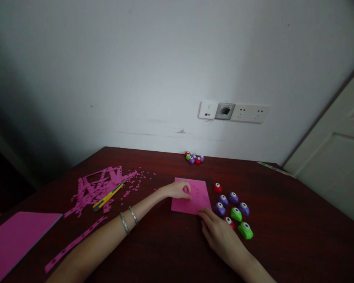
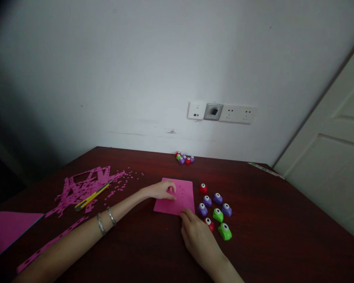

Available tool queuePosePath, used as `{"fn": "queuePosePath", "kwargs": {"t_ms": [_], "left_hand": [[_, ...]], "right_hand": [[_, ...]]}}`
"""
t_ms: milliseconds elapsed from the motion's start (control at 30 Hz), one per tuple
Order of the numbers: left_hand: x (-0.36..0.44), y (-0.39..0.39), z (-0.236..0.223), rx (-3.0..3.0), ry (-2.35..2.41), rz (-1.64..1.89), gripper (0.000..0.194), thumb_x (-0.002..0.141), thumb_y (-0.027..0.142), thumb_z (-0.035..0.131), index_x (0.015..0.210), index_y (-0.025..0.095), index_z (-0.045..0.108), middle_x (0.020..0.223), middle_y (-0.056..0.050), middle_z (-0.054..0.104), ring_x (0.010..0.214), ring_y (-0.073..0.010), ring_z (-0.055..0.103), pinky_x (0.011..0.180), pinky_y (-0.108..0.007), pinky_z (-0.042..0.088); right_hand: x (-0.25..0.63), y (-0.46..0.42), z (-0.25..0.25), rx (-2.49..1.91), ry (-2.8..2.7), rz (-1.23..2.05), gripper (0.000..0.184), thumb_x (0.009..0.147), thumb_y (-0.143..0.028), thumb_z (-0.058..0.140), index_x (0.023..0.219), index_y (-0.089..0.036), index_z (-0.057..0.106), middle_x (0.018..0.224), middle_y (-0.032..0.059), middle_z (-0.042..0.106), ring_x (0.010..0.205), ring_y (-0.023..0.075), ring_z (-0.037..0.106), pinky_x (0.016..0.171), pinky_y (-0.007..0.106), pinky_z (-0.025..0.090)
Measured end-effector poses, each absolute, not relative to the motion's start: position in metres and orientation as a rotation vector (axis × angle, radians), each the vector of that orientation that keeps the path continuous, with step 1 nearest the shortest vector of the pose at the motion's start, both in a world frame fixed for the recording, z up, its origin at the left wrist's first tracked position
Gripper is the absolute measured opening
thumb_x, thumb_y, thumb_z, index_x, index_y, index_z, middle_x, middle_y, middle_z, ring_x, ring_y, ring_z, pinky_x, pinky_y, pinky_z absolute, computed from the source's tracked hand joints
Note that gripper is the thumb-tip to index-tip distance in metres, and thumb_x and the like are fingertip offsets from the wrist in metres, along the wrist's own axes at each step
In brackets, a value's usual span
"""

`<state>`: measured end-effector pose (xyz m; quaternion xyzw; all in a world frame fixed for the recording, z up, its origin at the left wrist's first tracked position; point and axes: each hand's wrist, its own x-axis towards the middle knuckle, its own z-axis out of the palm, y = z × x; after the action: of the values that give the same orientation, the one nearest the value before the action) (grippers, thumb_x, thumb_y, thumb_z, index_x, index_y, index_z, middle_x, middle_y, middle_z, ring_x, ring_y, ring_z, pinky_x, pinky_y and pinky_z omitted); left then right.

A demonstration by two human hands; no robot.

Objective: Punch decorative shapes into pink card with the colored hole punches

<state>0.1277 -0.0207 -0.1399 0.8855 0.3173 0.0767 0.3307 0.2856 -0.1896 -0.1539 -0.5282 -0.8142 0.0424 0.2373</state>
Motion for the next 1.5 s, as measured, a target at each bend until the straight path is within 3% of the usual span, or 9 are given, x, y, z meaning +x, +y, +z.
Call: {"fn": "queuePosePath", "kwargs": {"t_ms": [167, 367, 533, 700, 933, 1300, 1500], "left_hand": [[0.125, -0.019, -0.131, 2.190, 0.830, 0.216, 0.021, 0.073, 0.032, 0.059, 0.078, 0.014, 0.068, 0.080, -0.003, 0.068, 0.076, -0.0158, 0.060, 0.068, -0.024, 0.043], [0.121, -0.001, -0.121, 2.142, 1.039, 0.495, 0.020, 0.071, 0.026, 0.058, 0.080, 0.013, 0.070, 0.080, -0.005, 0.070, 0.076, -0.0169, 0.062, 0.068, -0.024, 0.045], [0.131, 0.031, -0.130, 2.148, 1.279, 0.633, 0.025, 0.074, 0.033, 0.059, 0.084, 0.011, 0.068, 0.083, -0.007, 0.069, 0.076, -0.0160, 0.062, 0.068, -0.023, 0.045], [0.158, 0.064, -0.137, 2.233, 1.471, 0.612, 0.032, 0.075, 0.038, 0.060, 0.098, 0.016, 0.064, 0.096, -0.007, 0.067, 0.088, -0.0189, 0.061, 0.074, -0.026, 0.045], [0.196, 0.085, -0.137, 2.278, 1.627, 0.507, 0.036, 0.074, 0.041, 0.060, 0.102, 0.018, 0.061, 0.111, -0.012, 0.061, 0.107, -0.0285, 0.053, 0.085, -0.034, 0.041], [0.212, 0.096, -0.135, 2.182, 1.759, 0.418, 0.042, 0.067, 0.048, 0.064, 0.096, 0.018, 0.061, 0.107, -0.014, 0.062, 0.103, -0.0305, 0.056, 0.077, -0.035, 0.045], [0.218, 0.096, -0.140, 2.182, 1.781, 0.469, 0.032, 0.072, 0.041, 0.062, 0.095, 0.018, 0.062, 0.107, -0.014, 0.061, 0.104, -0.0298, 0.056, 0.080, -0.036, 0.043]], "right_hand": [[0.286, -0.189, -0.153, -1.430, -2.217, 0.147, 0.034, 0.085, -0.007, 0.036, 0.110, -0.016, 0.058, 0.099, 0.0086, 0.061, 0.087, 0.0186, 0.063, 0.078, 0.031, 0.054], [0.288, -0.189, -0.158, -1.407, -2.176, 0.151, 0.034, 0.085, -0.008, 0.037, 0.110, -0.017, 0.059, 0.105, 0.0090, 0.062, 0.091, 0.0187, 0.064, 0.081, 0.030, 0.054], [0.289, -0.189, -0.159, -1.423, -2.188, 0.164, 0.035, 0.085, -0.008, 0.037, 0.111, -0.017, 0.059, 0.109, 0.0099, 0.062, 0.094, 0.0193, 0.063, 0.084, 0.030, 0.053], [0.289, -0.187, -0.158, -1.444, -2.208, 0.209, 0.035, 0.084, -0.007, 0.037, 0.110, -0.015, 0.059, 0.110, 0.0117, 0.061, 0.096, 0.0197, 0.063, 0.085, 0.031, 0.053], [0.290, -0.189, -0.159, -1.499, -2.187, 0.221, 0.037, 0.084, -0.007, 0.036, 0.112, -0.015, 0.058, 0.117, 0.0123, 0.058, 0.099, 0.0203, 0.062, 0.086, 0.032, 0.052], [0.289, -0.191, -0.159, -1.513, -2.159, 0.227, 0.036, 0.083, -0.006, 0.037, 0.110, -0.016, 0.059, 0.117, 0.0121, 0.057, 0.097, 0.0207, 0.062, 0.084, 0.033, 0.053], [0.288, -0.189, -0.157, -1.514, -2.155, 0.256, 0.036, 0.082, -0.005, 0.037, 0.109, -0.015, 0.059, 0.115, 0.0122, 0.058, 0.095, 0.0211, 0.062, 0.083, 0.034, 0.053]]}}
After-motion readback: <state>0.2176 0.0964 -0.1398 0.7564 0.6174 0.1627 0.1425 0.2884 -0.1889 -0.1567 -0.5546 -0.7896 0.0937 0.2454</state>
